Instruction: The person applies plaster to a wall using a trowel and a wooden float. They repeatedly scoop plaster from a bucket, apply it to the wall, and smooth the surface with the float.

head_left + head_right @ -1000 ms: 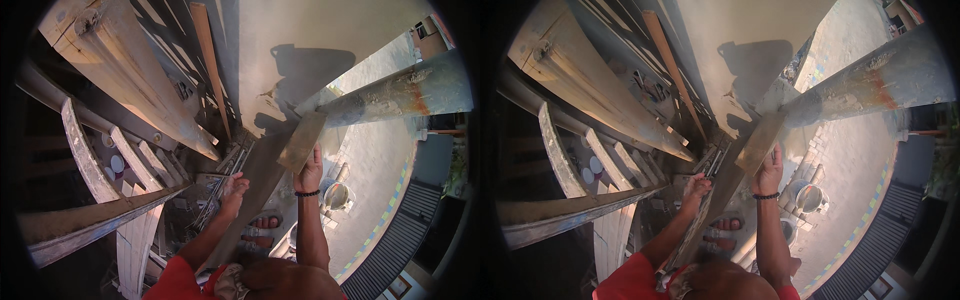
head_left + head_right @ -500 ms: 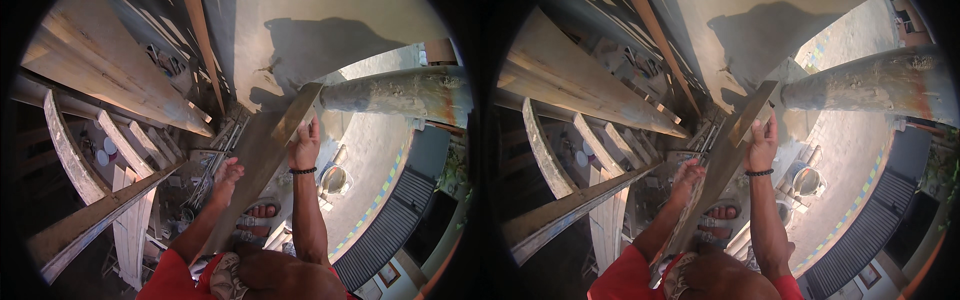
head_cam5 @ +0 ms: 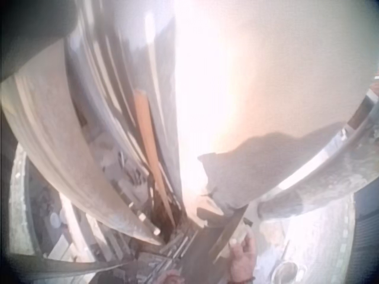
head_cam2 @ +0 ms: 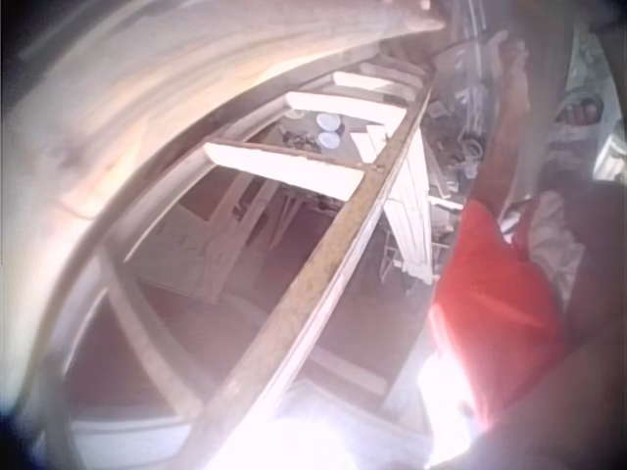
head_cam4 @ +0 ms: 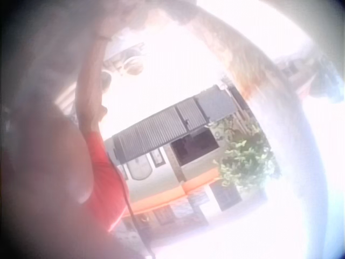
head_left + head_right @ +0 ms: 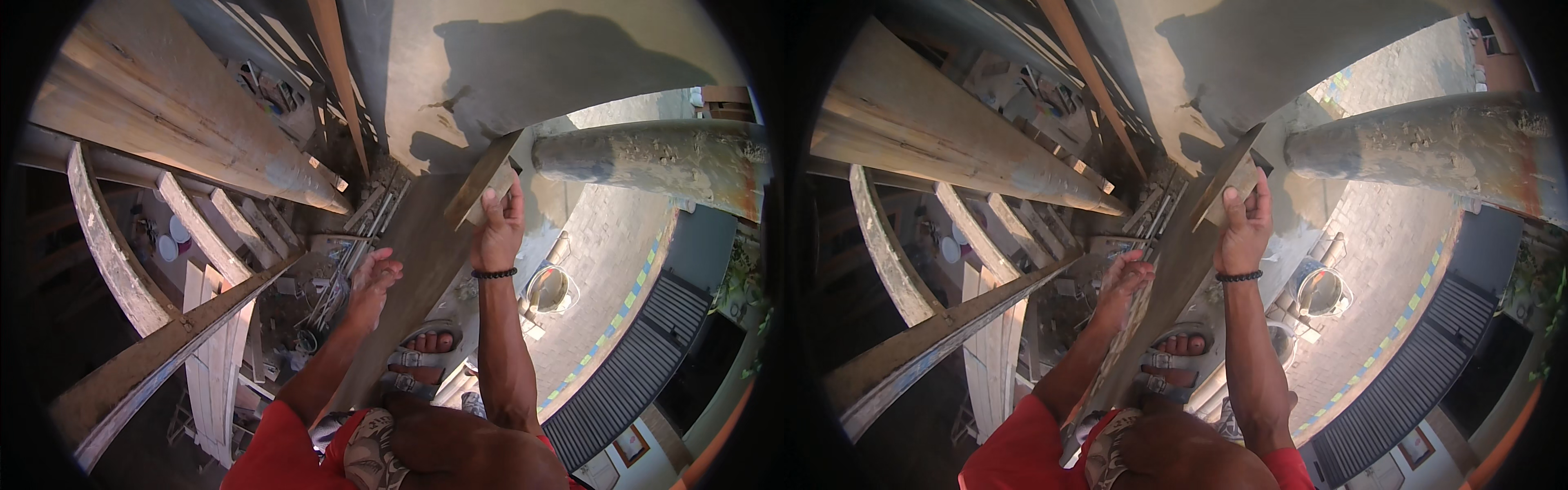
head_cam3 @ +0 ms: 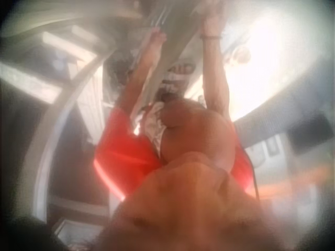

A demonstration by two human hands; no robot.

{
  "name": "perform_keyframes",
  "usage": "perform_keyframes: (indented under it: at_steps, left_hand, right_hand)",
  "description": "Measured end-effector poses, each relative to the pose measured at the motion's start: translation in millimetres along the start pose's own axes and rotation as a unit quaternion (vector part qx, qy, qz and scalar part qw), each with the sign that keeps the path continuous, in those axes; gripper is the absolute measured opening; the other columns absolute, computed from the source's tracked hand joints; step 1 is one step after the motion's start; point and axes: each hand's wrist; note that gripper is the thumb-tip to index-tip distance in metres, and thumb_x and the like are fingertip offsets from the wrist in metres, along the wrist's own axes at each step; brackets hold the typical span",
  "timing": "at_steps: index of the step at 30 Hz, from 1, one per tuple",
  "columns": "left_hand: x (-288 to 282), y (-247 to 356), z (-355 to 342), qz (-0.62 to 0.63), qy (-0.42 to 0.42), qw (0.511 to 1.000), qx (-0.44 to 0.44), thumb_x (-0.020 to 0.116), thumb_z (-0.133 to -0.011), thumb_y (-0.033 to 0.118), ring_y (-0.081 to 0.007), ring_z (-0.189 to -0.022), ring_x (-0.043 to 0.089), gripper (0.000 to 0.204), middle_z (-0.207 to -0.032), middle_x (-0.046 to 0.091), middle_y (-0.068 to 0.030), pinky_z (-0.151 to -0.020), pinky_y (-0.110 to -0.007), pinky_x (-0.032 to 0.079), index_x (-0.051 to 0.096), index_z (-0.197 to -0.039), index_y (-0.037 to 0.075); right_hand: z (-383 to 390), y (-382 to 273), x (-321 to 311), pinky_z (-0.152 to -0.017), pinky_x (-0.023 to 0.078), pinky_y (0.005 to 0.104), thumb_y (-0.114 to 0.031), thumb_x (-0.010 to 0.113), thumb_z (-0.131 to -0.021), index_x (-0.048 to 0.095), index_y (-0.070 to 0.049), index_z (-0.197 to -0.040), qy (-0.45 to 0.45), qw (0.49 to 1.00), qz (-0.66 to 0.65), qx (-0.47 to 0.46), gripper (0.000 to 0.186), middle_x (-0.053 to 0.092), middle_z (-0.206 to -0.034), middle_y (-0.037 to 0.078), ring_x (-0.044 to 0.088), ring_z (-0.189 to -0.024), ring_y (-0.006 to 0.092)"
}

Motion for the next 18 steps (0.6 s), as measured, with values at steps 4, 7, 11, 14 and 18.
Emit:
perform_keyframes:
  at_steps: [4, 7, 11, 14, 18]
  left_hand:
    - [-1.2, -2.3, -3.2, 0.007, -0.002, 1.000, 0.000, 0.062, -0.086, 0.019, -0.0196, -0.096, 0.055, 0.046, -0.105, 0.056, -0.0099, -0.089, -0.034, 0.042, 0.044, -0.124, 0.002]
    - [-0.2, -1.4, -3.8, 0.009, -0.002, 1.000, 0.006, 0.061, -0.085, 0.017, -0.0198, -0.096, 0.055, 0.045, -0.104, 0.057, -0.0101, -0.088, -0.034, 0.042, 0.044, -0.124, 0.002]
    - [2.5, 0.5, -3.9, 0.010, -0.005, 1.000, 0.007, 0.061, -0.084, 0.016, -0.0199, -0.097, 0.055, 0.046, -0.105, 0.057, -0.0100, -0.088, -0.034, 0.042, 0.044, -0.124, 0.002]
    - [4.1, 1.0, -5.1, 0.007, -0.009, 1.000, 0.010, 0.062, -0.083, 0.017, -0.0202, -0.097, 0.055, 0.047, -0.106, 0.056, -0.0097, -0.088, -0.034, 0.042, 0.044, -0.124, 0.002]
    - [8.7, 5.5, -4.7, 0.005, -0.002, 1.000, -0.001, 0.065, -0.081, 0.019, -0.0202, -0.097, 0.055, 0.051, -0.106, 0.056, -0.0094, -0.088, -0.034, 0.042, 0.044, -0.124, 0.003]
  right_hand:
    - [0.0, 0.5, 2.2, -0.099, 0.040, 0.0317, -0.004, 0.061, -0.087, 0.030, 0.002, -0.138, 0.003, 1.000, -0.004, 0.003, 0.060, 0.051, -0.130, 0.013, 0.051, -0.116, 0.0185]
    - [-1.0, 0.1, 2.6, -0.098, 0.041, 0.0315, -0.003, 0.061, -0.088, 0.031, 0.002, -0.138, 0.001, 1.000, -0.005, 0.003, 0.059, 0.051, -0.130, 0.013, 0.052, -0.115, 0.0183]
    - [-0.9, -4.2, 6.0, -0.098, 0.041, 0.0315, -0.002, 0.059, -0.088, 0.032, 0.002, -0.137, 0.013, 1.000, -0.021, 0.007, 0.056, 0.052, -0.129, 0.012, 0.052, -0.115, 0.0179]
    - [0.9, -14.8, 13.0, -0.098, 0.042, 0.0322, -0.002, 0.058, -0.089, 0.033, 0.001, -0.137, 0.010, 1.000, -0.028, -0.001, 0.055, 0.052, -0.129, 0.012, 0.052, -0.115, 0.0178]
    - [11.8, -48.7, 25.3, -0.098, 0.043, 0.0337, -0.003, 0.058, -0.089, 0.033, -0.001, -0.138, -0.012, 0.998, -0.039, -0.044, 0.055, 0.051, -0.129, 0.011, 0.052, -0.115, 0.0191]
Point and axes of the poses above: each hand's wrist, its own z-axis away from the middle knuckle, its own x-axis out of the palm, y = z × x
